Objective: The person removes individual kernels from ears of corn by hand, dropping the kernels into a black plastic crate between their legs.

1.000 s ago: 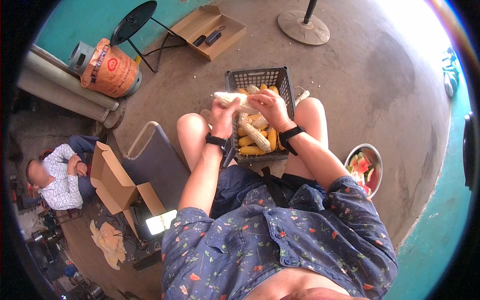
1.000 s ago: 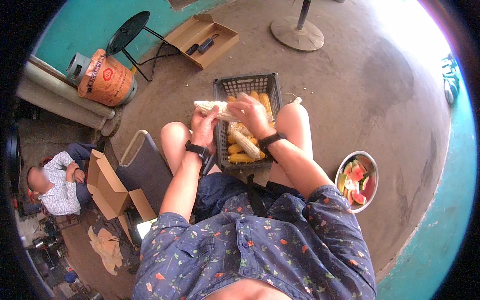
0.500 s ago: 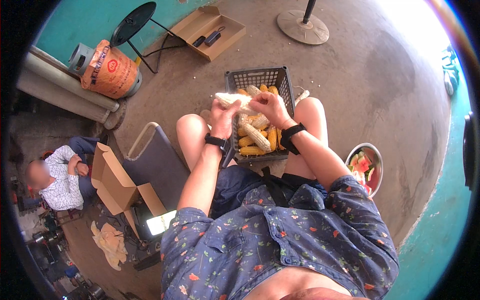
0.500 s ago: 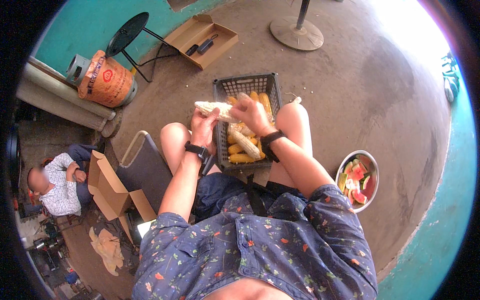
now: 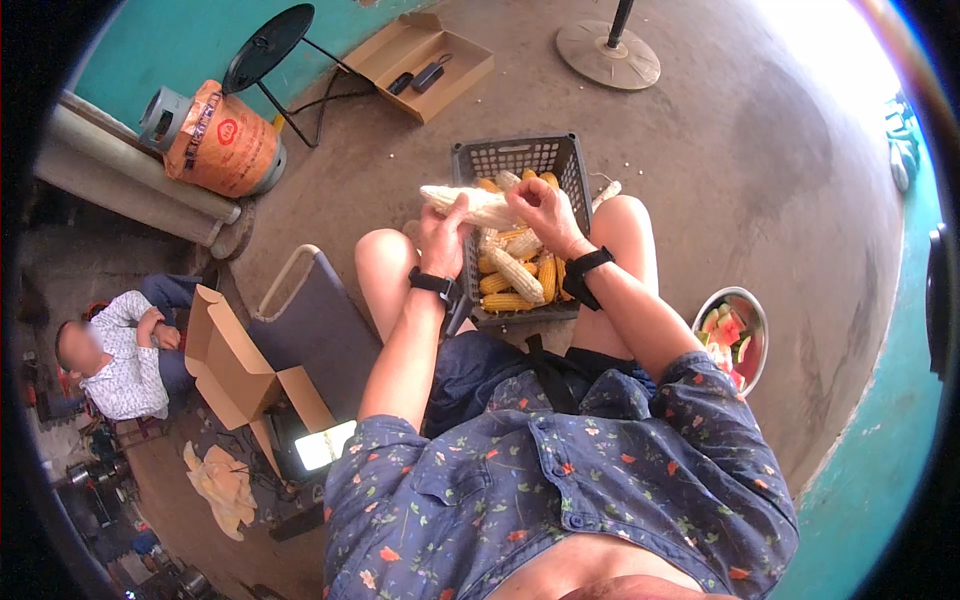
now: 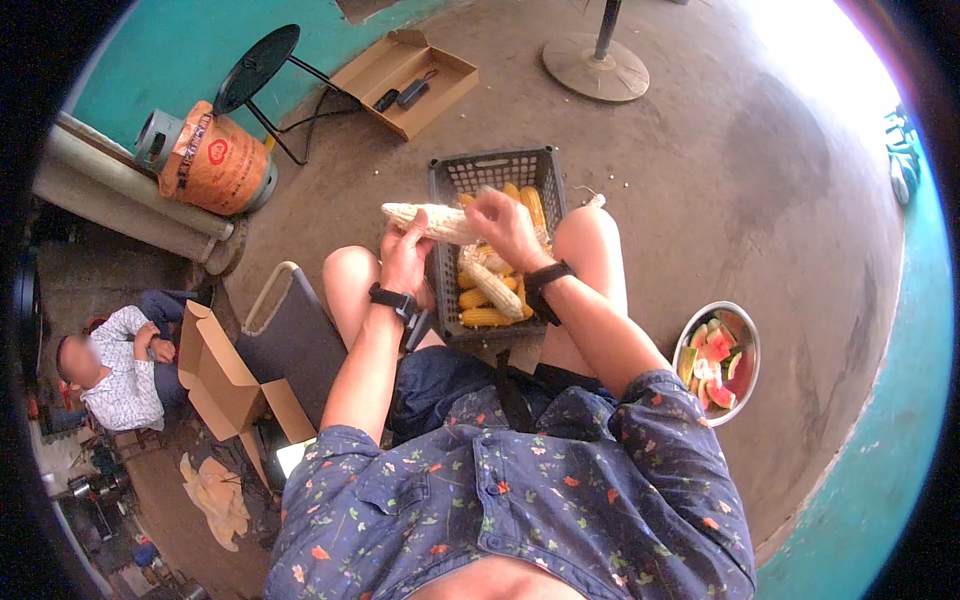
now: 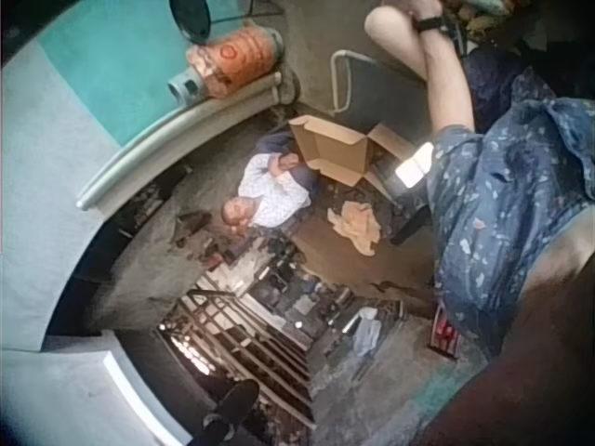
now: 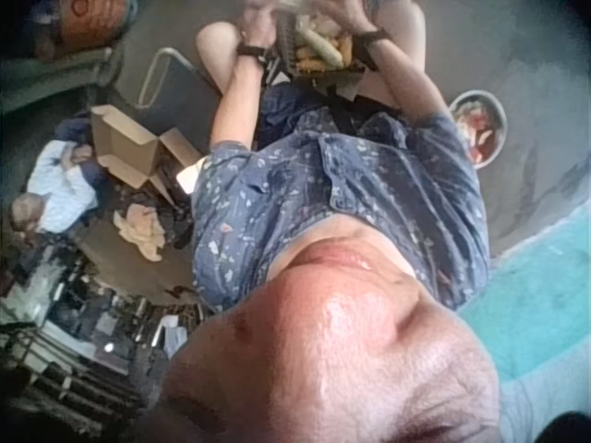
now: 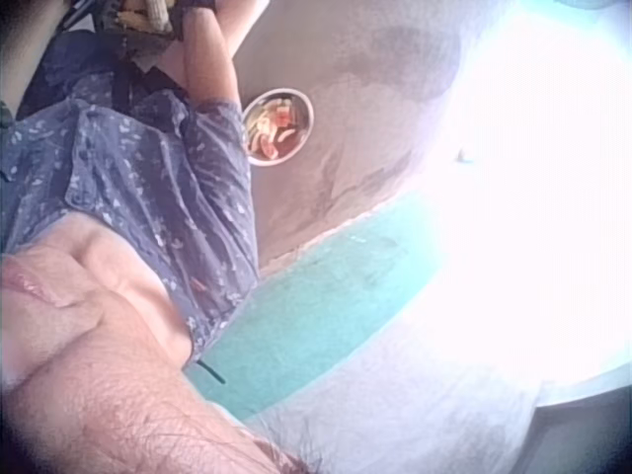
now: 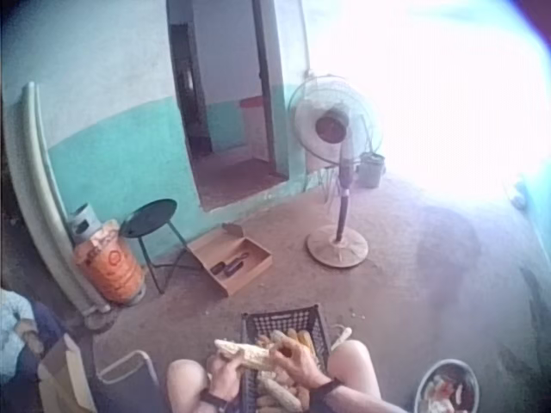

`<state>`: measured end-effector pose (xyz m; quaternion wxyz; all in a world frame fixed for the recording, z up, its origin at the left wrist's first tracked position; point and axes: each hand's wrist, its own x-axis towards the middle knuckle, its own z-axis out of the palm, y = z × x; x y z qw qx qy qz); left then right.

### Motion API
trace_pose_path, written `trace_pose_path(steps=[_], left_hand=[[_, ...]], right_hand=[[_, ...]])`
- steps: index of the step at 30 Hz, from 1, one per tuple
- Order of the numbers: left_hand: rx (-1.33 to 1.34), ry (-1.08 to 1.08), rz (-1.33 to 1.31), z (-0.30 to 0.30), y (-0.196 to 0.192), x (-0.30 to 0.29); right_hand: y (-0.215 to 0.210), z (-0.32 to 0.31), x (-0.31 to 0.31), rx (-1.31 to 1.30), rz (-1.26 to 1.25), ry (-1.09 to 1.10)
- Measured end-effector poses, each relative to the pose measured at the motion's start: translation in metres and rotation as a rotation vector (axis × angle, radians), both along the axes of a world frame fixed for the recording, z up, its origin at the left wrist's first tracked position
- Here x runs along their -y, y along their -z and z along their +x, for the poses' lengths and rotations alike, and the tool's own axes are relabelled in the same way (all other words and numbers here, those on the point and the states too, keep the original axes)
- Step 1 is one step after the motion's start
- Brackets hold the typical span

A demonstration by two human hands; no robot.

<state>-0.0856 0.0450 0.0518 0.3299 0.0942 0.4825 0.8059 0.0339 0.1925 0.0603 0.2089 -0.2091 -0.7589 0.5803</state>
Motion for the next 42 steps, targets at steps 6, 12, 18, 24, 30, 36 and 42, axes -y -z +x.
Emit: trace_pose_path(steps=[6, 12, 18, 24, 30, 36, 42], left_hand=[[0.047, -0.018, -0.025, -0.004, -0.001, 0.003], [0.03, -0.016, -0.033, -0.002, -0.006, 0.002], [0.036, 0.058, -0.043, -0.001, -0.006, 0.002], [0.02, 0.026, -0.026, 0.0, 0.004, -0.001], [0.017, 0.045, -0.041, 0.003, 0.0, -0.001], [0.02, -0.011, -0.022, 0.006, 0.0, -0.002], [-0.009, 0.105, -0.013, 0.004, -0.006, 0.0]], right_hand=[[0.007, -0.002, -0.003, 0.078, 0.159, 0.201], [0.013, -0.002, -0.003, 0.013, 0.278, 0.158], [0.0, -0.001, 0.005, -0.155, 0.344, -0.028], [-0.004, -0.003, 0.005, -0.205, 0.528, -0.005], [-0.005, -0.003, 0.004, -0.245, 0.68, 0.015], [-0.004, -0.003, 0.004, -0.265, 0.716, -0.004], [-0.002, -0.001, 0.001, -0.059, 0.317, -0.022]])
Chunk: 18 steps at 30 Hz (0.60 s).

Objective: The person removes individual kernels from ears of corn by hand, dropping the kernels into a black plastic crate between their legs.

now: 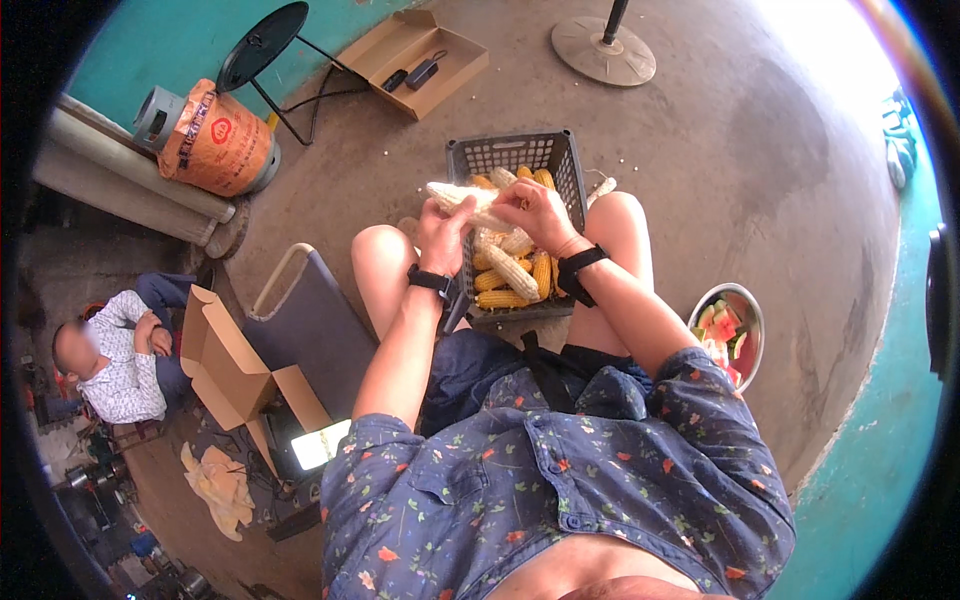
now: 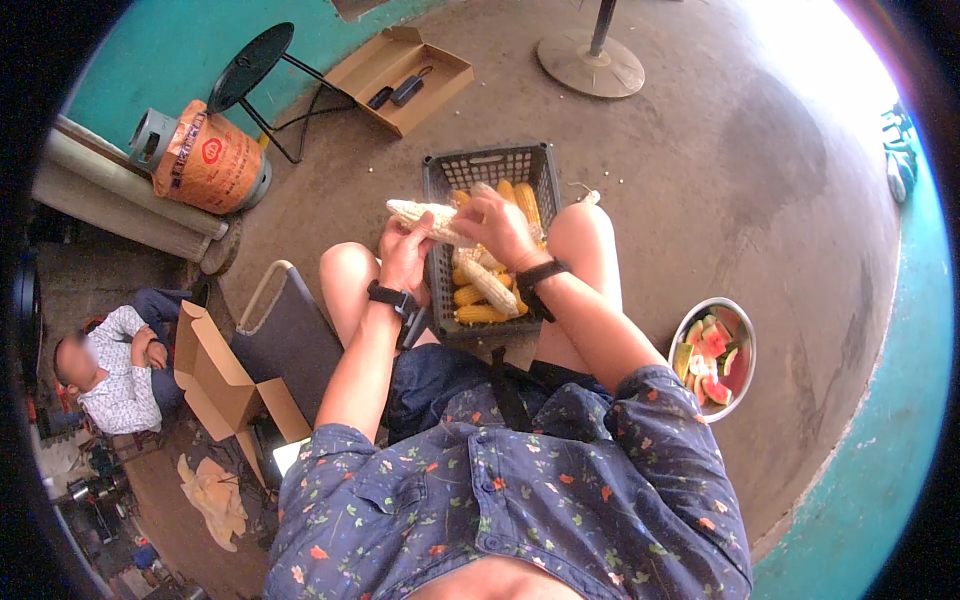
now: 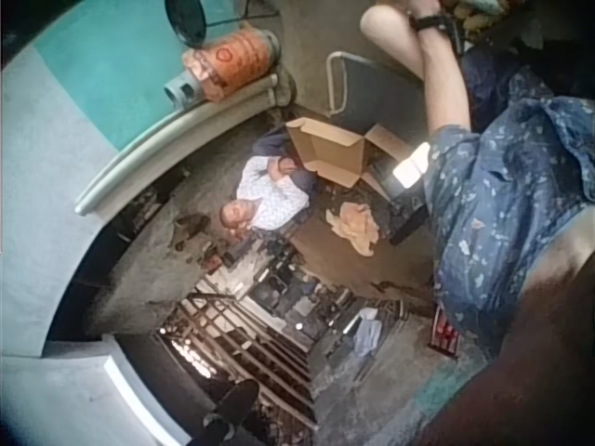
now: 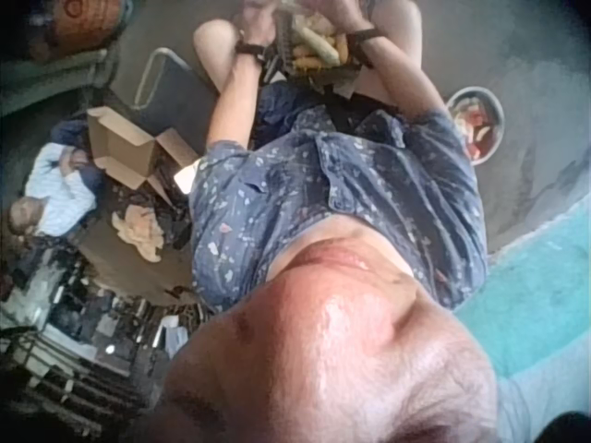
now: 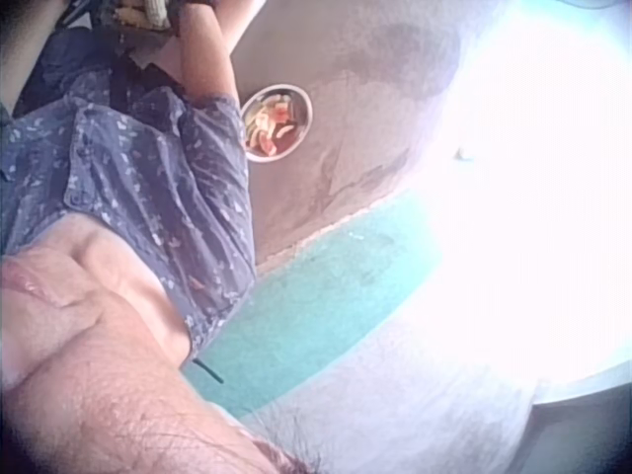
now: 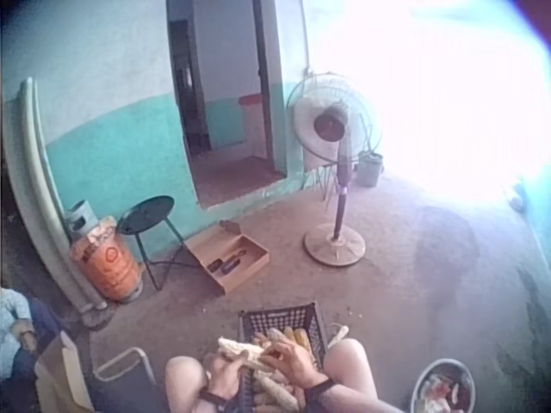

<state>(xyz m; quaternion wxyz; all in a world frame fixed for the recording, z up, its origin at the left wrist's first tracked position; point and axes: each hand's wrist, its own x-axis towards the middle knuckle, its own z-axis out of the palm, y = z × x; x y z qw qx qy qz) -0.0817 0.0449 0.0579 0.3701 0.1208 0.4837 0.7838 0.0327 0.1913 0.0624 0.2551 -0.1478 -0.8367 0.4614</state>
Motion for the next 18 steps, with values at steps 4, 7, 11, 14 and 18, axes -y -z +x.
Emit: trace_pose_path(steps=[4, 7, 11, 14, 18], left_hand=[[0.006, -0.019, -0.015, 0.002, -0.003, -0.001], [0.026, -0.029, -0.068, 0.003, -0.003, 0.0], [0.009, -0.019, -0.022, 0.001, 0.001, 0.0], [-0.046, -0.027, -0.033, 0.002, 0.003, -0.003], [-0.121, -0.084, -0.065, 0.003, 0.007, -0.004]], right_hand=[[0.001, 0.002, -0.004, 0.059, -0.076, -0.085], [0.004, 0.001, -0.005, 0.042, -0.037, -0.102], [0.004, 0.0, -0.003, 0.031, 0.071, -0.085], [0.004, -0.001, -0.002, 0.053, 0.098, -0.062], [-0.002, -0.001, 0.002, 0.073, 0.035, -0.05]])
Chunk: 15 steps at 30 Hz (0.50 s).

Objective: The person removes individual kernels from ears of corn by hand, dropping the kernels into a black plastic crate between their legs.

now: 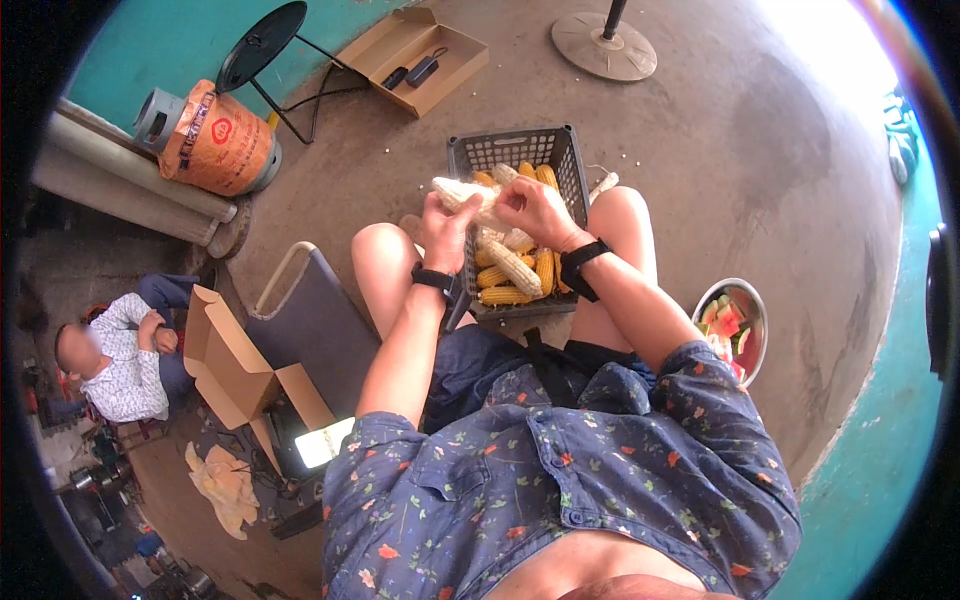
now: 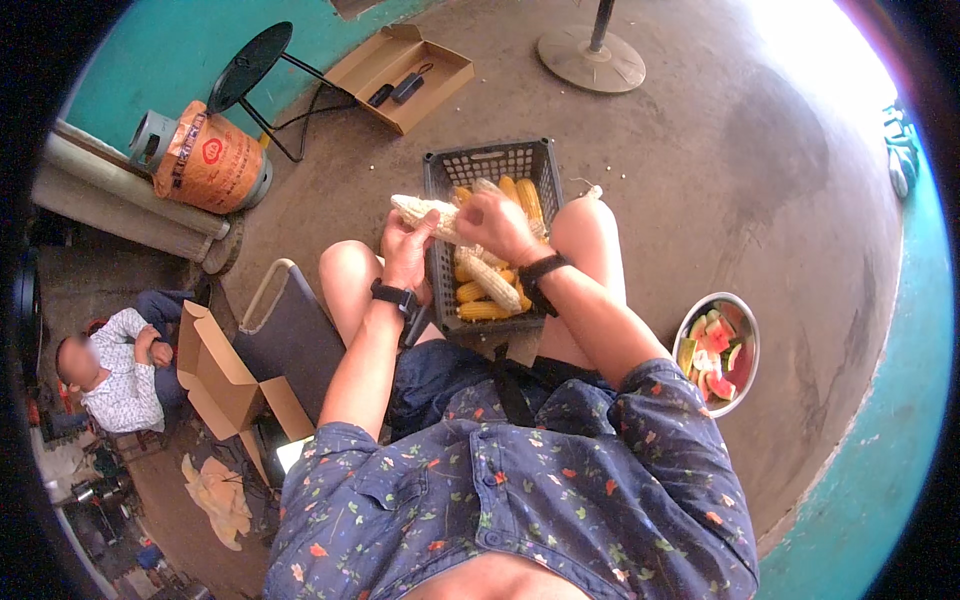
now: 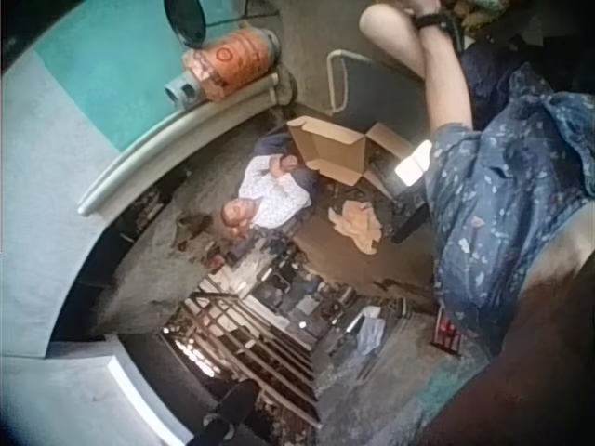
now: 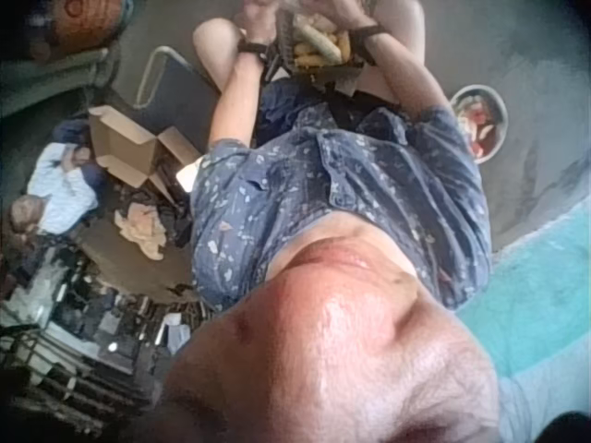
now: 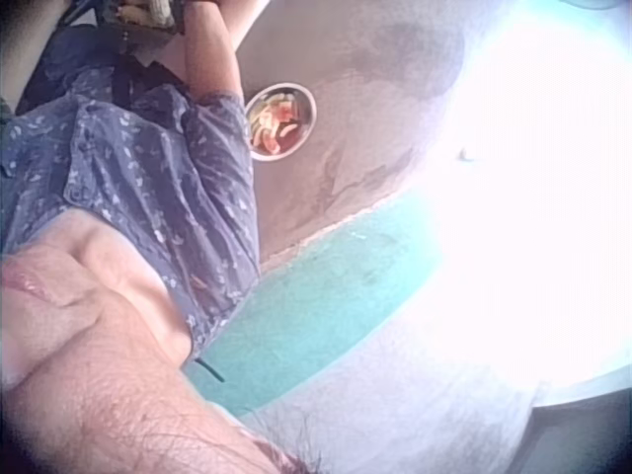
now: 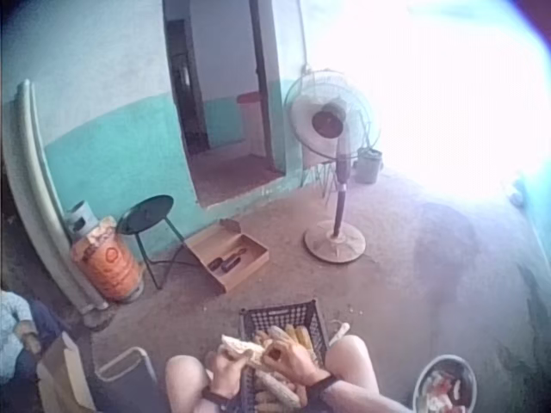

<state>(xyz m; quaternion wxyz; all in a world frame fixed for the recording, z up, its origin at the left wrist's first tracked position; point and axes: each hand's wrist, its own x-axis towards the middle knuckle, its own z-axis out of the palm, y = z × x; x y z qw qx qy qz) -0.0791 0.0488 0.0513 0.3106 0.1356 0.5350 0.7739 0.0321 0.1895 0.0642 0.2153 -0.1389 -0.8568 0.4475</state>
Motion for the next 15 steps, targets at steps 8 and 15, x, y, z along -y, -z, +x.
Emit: trace_pose_path(steps=[8, 15], left_hand=[[-0.019, -0.107, 0.015, -0.01, 0.012, 0.003], [0.219, -0.146, 0.237, -0.013, -0.006, 0.01]], right_hand=[[0.002, 0.0, -0.002, -0.034, 0.026, 0.046], [0.013, 0.002, -0.009, 0.014, 0.006, 0.268]])
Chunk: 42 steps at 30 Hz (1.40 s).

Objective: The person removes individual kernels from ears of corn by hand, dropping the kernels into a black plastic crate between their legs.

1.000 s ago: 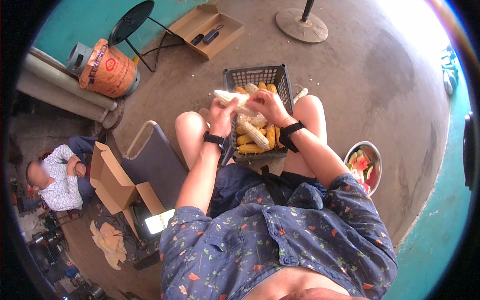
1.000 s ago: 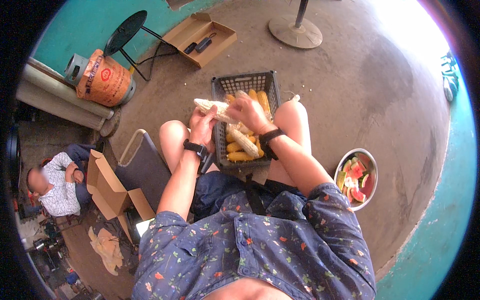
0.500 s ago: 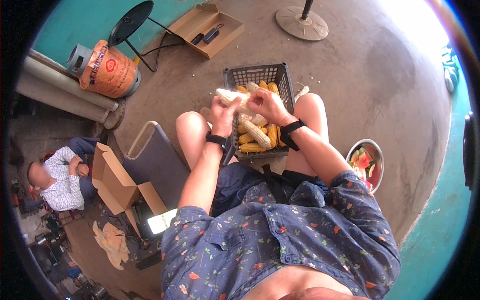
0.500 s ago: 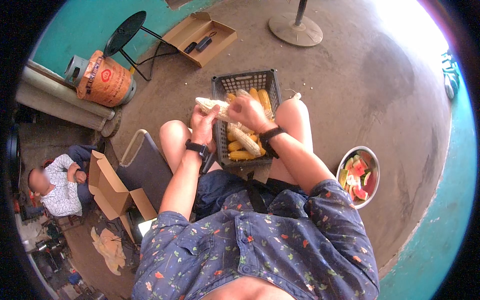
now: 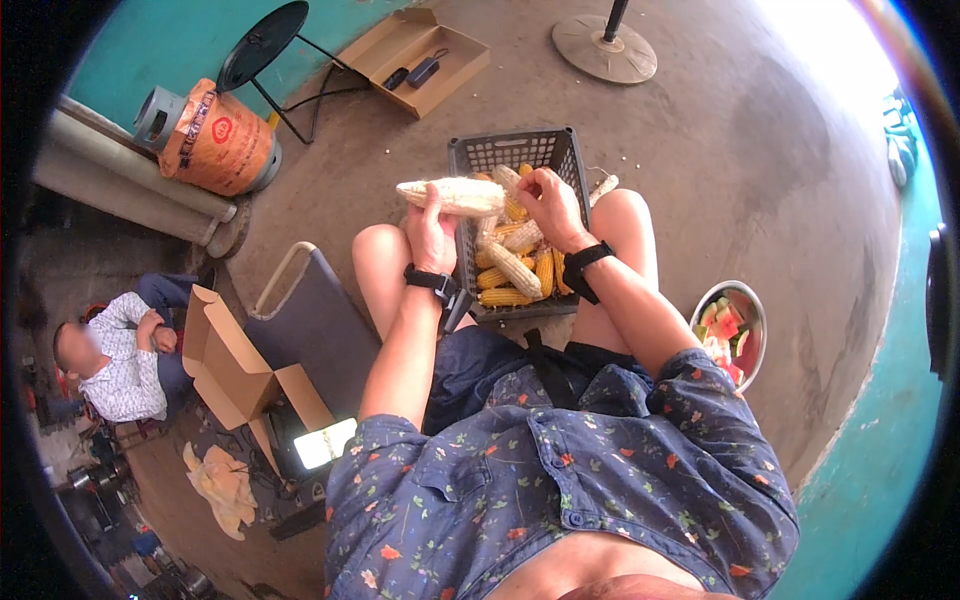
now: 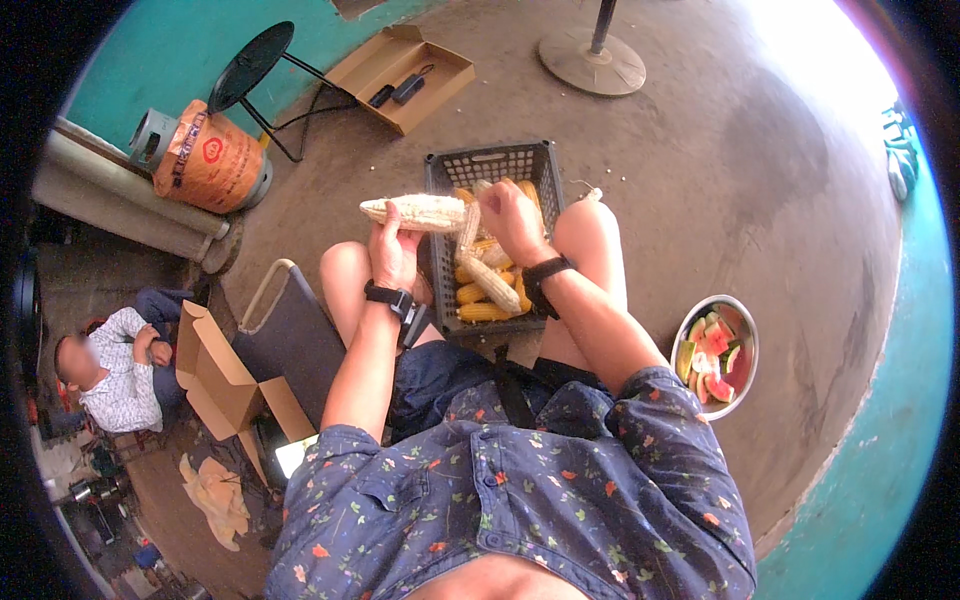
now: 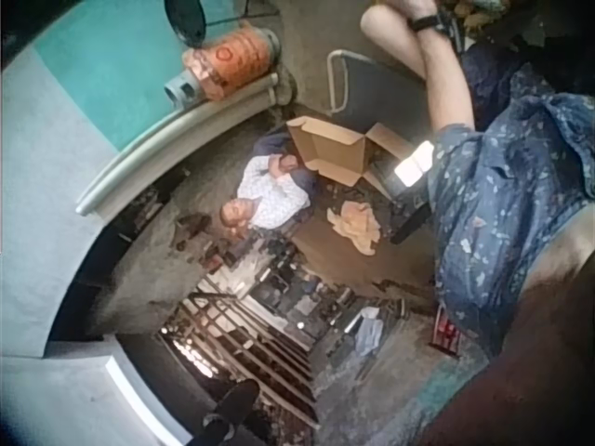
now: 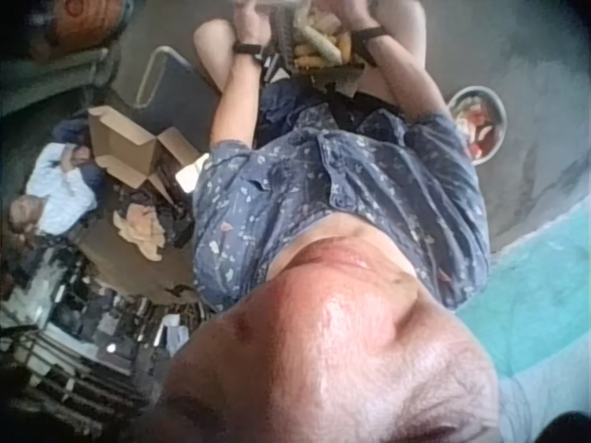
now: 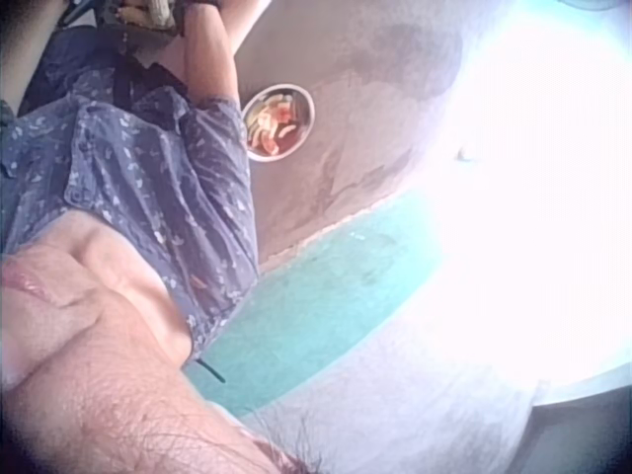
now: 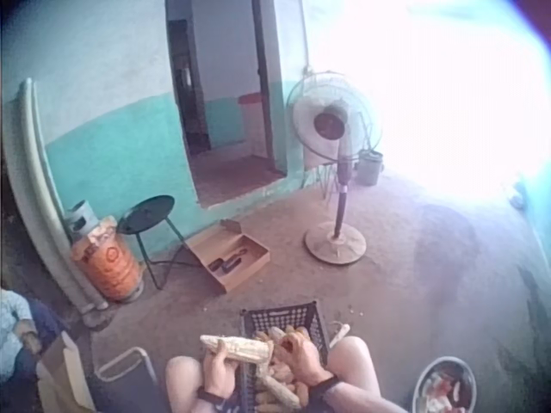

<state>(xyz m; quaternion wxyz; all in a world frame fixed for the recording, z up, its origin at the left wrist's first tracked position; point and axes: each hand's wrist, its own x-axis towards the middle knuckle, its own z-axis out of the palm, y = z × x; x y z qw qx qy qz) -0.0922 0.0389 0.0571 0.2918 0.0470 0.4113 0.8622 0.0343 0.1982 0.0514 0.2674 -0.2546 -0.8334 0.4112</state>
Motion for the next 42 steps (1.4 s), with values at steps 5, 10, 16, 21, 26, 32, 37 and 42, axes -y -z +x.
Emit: trace_pose_path(steps=[5, 10, 16, 21, 26, 32, 37, 42], left_hand=[[0.064, 0.105, 0.141, 0.006, -0.014, -0.003], [0.125, 0.181, 0.222, 0.007, -0.017, -0.003], [0.111, 0.153, 0.181, 0.006, -0.014, -0.001], [-0.003, 0.149, 0.032, 0.006, -0.008, -0.005], [-0.082, 0.159, -0.024, 0.009, -0.009, -0.007], [-0.121, 0.179, -0.023, 0.007, -0.005, -0.007], [-0.175, 0.262, -0.042, 0.01, -0.011, -0.006], [-0.145, 0.263, -0.036, 0.012, -0.016, -0.007]], right_hand=[[0.015, 0.002, -0.007, 0.07, -0.02, -0.056], [0.015, 0.001, -0.007, 0.04, 0.006, -0.063], [-0.011, -0.001, -0.001, -0.093, -0.601, -0.149], [-0.019, -0.001, -0.001, -0.183, -0.618, -0.202], [-0.016, 0.0, -0.001, -0.081, -0.463, -0.171], [-0.016, -0.002, 0.001, -0.216, -0.028, -0.203], [-0.018, -0.003, 0.005, -0.177, 0.035, -0.239], [-0.019, 0.0, 0.005, -0.159, 0.019, -0.248]])
